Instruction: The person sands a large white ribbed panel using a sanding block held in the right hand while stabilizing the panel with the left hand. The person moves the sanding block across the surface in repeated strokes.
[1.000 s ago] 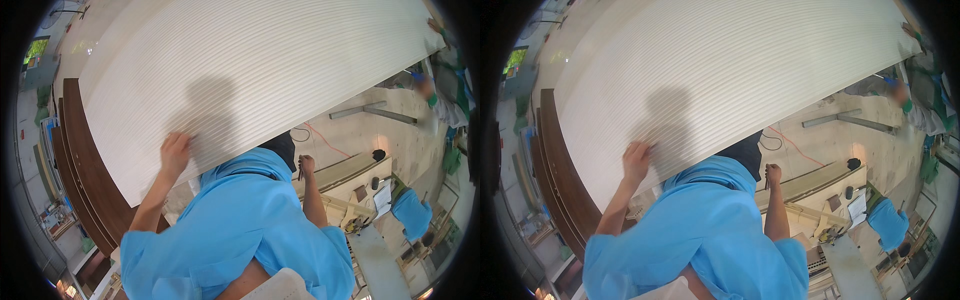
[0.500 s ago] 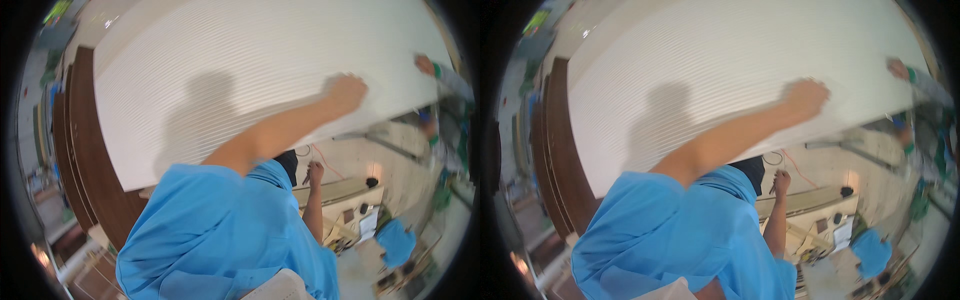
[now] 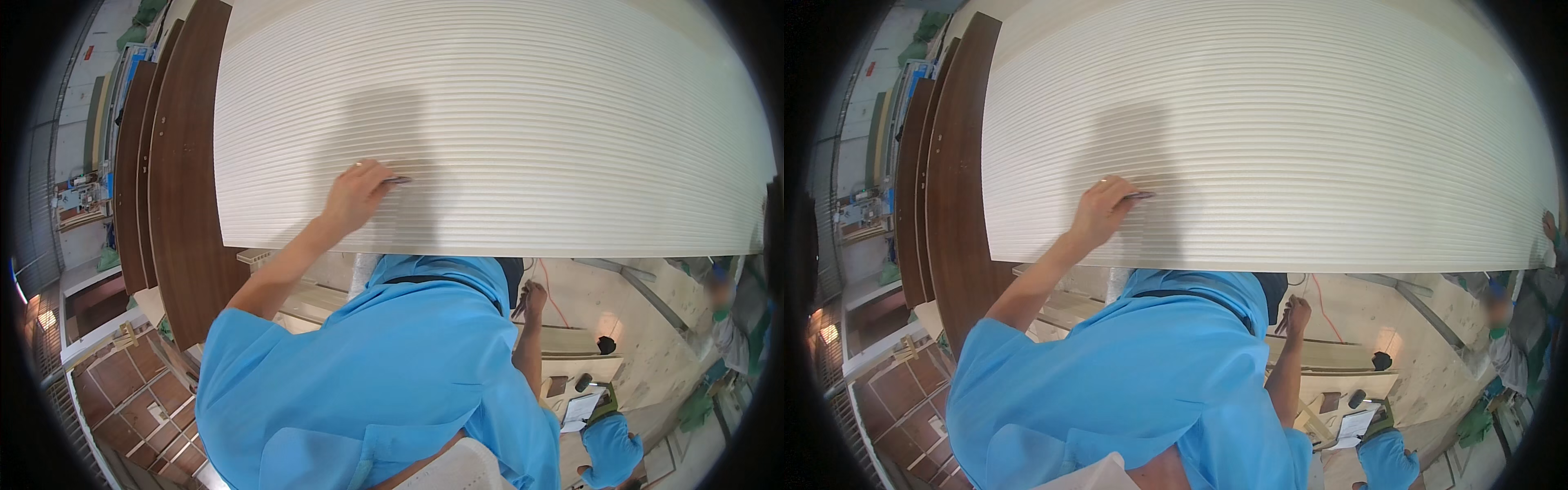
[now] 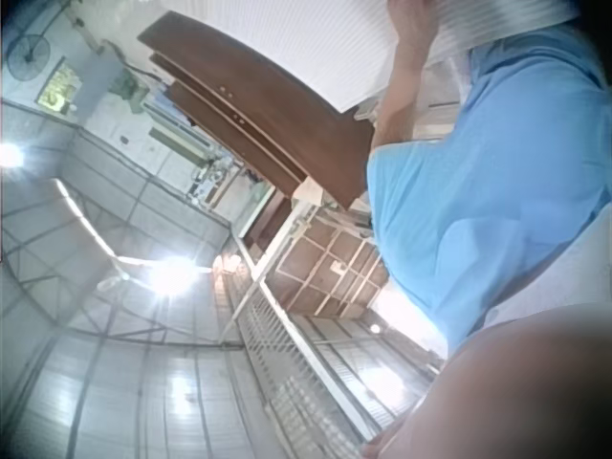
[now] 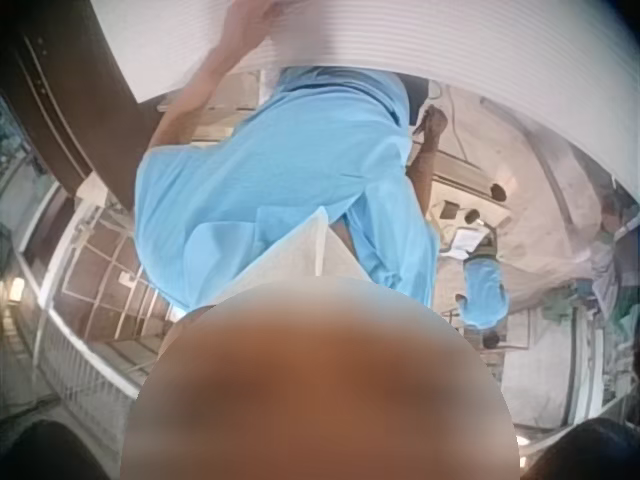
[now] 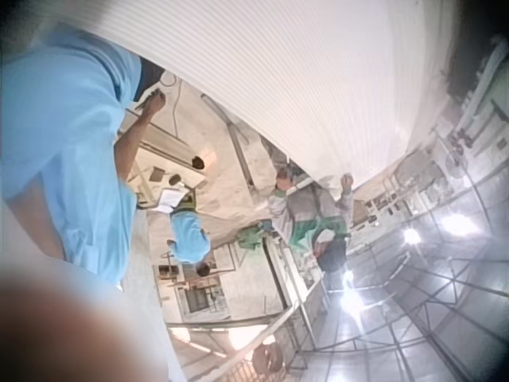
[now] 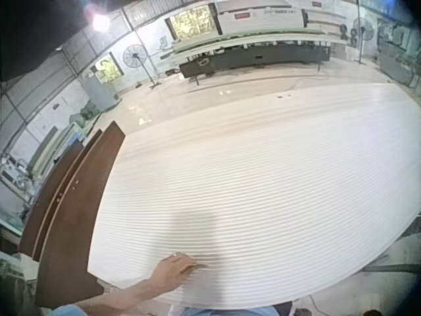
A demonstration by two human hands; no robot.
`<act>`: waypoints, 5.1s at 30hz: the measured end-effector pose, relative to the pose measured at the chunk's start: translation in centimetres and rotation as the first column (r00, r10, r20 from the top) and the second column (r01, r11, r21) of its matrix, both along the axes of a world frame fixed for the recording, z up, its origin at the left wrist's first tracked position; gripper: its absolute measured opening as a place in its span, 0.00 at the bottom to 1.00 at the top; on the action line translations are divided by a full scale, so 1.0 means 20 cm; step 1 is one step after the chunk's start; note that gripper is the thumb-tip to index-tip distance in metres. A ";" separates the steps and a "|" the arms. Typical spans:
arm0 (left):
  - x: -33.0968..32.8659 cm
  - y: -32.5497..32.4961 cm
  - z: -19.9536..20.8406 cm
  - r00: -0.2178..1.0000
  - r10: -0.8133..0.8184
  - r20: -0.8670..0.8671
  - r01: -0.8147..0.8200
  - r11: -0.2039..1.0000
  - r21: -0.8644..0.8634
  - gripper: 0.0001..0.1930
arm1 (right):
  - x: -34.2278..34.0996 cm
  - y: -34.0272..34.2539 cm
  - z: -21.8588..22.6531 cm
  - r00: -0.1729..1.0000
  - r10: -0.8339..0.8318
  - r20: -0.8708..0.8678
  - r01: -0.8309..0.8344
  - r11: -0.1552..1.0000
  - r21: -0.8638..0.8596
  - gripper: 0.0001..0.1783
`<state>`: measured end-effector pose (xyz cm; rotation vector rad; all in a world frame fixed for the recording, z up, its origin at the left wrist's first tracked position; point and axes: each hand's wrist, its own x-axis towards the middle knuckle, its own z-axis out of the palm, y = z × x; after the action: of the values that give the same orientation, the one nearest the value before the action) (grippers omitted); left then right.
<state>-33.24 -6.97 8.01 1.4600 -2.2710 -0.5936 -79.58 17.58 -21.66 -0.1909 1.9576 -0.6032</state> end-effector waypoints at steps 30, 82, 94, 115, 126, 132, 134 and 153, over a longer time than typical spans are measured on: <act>-0.09 0.00 -0.03 0.986 -0.055 0.158 0.098 0.956 -0.276 0.12 | -0.30 -0.23 0.55 0.948 -0.241 -0.207 0.134 0.894 -0.427 0.10; -1.85 -0.50 -0.19 0.881 -0.439 -0.177 0.369 0.871 -0.323 0.10 | 0.08 0.35 0.10 0.933 -0.353 -0.072 0.344 0.932 -0.110 0.12; -0.27 -0.12 -0.07 0.978 -0.202 0.047 0.207 0.962 -0.178 0.06 | 0.16 0.18 0.01 0.974 -0.228 -0.018 0.226 0.972 -0.057 0.12; -0.60 -0.15 -0.15 0.947 -0.311 -0.076 0.282 0.923 -0.262 0.15 | 0.05 0.30 0.04 0.984 -0.176 -0.032 0.178 0.983 0.053 0.14; -0.04 0.01 -0.10 0.984 0.088 -0.158 -0.114 0.979 -0.166 0.06 | 0.00 -0.11 0.12 0.997 -0.068 -0.030 0.062 0.985 -0.161 0.12; -0.15 -0.04 -0.07 0.993 0.041 -0.115 -0.065 0.975 -0.210 0.06 | -0.02 -0.01 0.09 0.992 -0.122 -0.032 0.115 0.981 -0.159 0.13; -0.27 -0.09 -0.07 0.989 -0.010 -0.149 -0.021 0.980 -0.199 0.06 | 0.00 0.07 0.05 0.988 -0.143 -0.063 0.138 0.987 -0.087 0.13; -1.82 -0.54 -0.23 0.830 -0.424 -0.362 0.319 0.893 -0.317 0.09 | 0.06 0.40 0.10 0.921 -0.389 -0.025 0.387 0.921 -0.046 0.12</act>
<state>-69.74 -17.83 3.46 0.6801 -2.1821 -0.6409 -78.37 25.63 -19.60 0.1708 2.0309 -0.9022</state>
